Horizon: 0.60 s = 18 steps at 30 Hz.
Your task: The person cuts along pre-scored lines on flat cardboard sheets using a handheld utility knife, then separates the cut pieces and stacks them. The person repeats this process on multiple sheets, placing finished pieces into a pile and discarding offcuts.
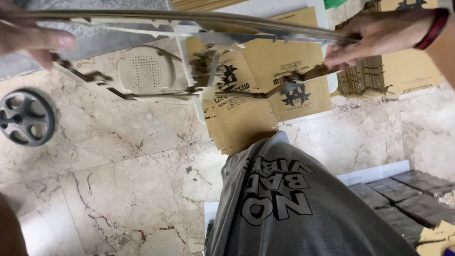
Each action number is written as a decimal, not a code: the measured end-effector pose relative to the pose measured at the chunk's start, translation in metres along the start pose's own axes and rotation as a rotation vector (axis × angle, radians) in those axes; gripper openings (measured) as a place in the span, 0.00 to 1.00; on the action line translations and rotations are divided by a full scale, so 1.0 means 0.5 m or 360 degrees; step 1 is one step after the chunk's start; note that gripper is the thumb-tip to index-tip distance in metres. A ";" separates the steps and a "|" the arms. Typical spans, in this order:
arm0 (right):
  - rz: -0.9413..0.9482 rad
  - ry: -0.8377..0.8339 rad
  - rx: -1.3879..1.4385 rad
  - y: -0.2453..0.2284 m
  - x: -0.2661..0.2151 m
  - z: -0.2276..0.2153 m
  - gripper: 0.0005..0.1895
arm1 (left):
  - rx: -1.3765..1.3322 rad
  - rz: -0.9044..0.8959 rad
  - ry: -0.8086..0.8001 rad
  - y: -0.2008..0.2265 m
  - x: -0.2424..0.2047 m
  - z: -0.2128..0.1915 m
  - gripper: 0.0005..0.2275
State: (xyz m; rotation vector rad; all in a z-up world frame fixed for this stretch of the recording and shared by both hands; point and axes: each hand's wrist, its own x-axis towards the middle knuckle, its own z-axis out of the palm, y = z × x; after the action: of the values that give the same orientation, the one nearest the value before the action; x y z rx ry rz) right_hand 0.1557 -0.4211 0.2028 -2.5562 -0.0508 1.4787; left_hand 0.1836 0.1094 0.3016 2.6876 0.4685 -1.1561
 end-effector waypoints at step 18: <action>0.0581 -0.0012 0.0524 0.188 -0.023 0.027 0.15 | 0.0226 0.0060 -0.0280 0.197 -0.059 0.111 0.16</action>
State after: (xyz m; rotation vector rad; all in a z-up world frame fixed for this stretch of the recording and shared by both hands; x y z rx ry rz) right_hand 0.1321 -0.5126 0.1893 -2.3725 0.6351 1.4618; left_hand 0.1618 -0.0049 0.2892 2.6646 0.3179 -1.4498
